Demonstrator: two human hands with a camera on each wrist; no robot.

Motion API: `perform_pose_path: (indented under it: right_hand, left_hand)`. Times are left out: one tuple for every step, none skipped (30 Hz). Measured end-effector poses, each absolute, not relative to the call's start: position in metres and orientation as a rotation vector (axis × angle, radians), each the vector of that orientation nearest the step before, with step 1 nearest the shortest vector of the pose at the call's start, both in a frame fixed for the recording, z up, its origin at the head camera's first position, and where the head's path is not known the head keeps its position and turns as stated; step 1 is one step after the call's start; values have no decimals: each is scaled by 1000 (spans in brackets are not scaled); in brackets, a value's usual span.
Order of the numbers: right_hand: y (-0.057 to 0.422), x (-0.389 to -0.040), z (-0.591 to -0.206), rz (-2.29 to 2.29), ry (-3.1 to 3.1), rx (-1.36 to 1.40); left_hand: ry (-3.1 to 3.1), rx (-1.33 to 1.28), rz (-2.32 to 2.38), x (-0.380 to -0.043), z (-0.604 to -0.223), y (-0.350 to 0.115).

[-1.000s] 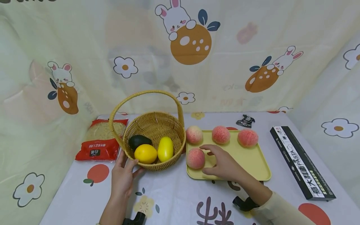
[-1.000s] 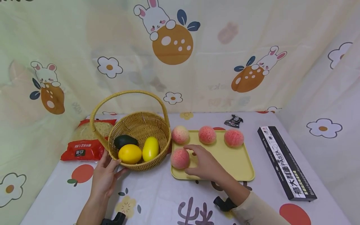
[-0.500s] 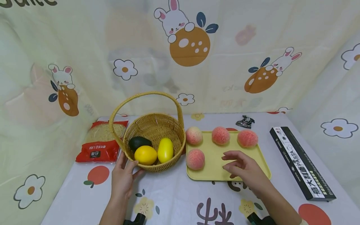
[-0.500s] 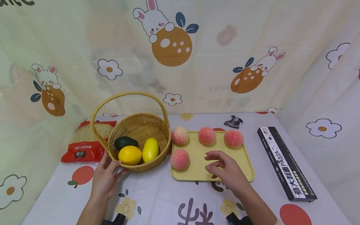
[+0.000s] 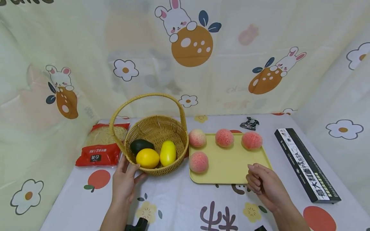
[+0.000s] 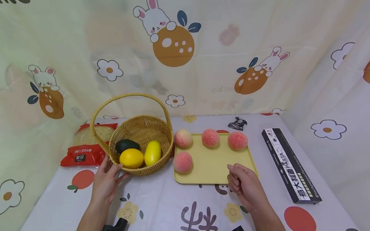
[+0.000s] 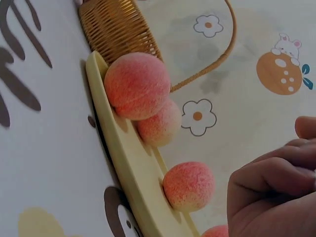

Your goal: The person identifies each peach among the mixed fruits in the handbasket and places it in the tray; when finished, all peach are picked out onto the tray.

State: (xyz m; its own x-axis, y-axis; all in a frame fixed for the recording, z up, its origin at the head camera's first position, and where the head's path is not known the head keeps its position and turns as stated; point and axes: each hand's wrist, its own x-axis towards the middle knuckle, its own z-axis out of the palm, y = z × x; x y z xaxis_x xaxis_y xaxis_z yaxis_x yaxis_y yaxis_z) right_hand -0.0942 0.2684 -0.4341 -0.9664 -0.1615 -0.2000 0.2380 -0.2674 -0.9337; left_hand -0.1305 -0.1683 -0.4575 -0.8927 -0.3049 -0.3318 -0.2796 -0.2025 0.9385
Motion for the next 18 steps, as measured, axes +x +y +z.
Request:
perform_pose_path:
  right_hand:
    - [268, -93, -433, -2348, 1666, 59]
    - [268, -91, -432, -2376, 1619, 38]
    - [267, -90, -431, -2399, 1580, 18]
    - [266, -89, -430, -2415, 1562, 3]
    - [265, -88, -428, -2426, 1557, -8]
    - [264, -87, -426, -2436, 1573, -20]
    - [262, -86, -425, -2444, 1599, -37]
    - [261, -85, -423, -2448, 1637, -65]
    - [260, -84, -421, -2450, 1674, -102]
    - [257, -83, -419, -2449, 1730, -123]
    - [255, -83, -416, -2442, 1788, -143]
    - [252, -82, -413, -2432, 1849, -163]
    - [249, -82, -410, -2412, 1914, -174]
    - [245, -82, -407, -2381, 1986, -178]
    - [240, -81, -403, -2338, 2070, -174]
    - [234, -81, -399, -2281, 2168, -160]
    - [229, -82, -395, -2217, 2260, -161]
    - [224, -82, -392, -2147, 2355, -168]
  left_hand:
    - [-1977, 725, -2308, -130, -457, -168]
    - [-1981, 732, -2304, -130, -455, -168]
    - [-1989, 748, -2293, -129, -453, -169]
    - [-1991, 767, -2267, -127, -450, -170]
    - [-1991, 795, -2221, -126, -446, -171]
    - [-1988, 830, -2162, -124, -441, -172]
    - [-1975, 869, -2099, -122, -435, -172]
    - [-1943, 897, -2040, -120, -429, -173]
    - [-1904, 903, -1982, -116, -422, -173]
    - [-1864, 892, -1926, -113, -416, -172]
    - [-1834, 873, -1881, -110, -410, -170]
    - [-1806, 826, -1852, -107, -405, -168]
    - [-1802, 764, -1817, -103, -401, -164]
    - [-1812, 679, -1777, -100, -397, -160]
    - [-1843, 595, -1727, -96, -394, -155]
    - [-1885, 508, -1659, -94, -391, -151]
    - [-1929, 413, -1582, -93, -390, -146]
    - [-1969, 300, -1496, -92, -388, -142]
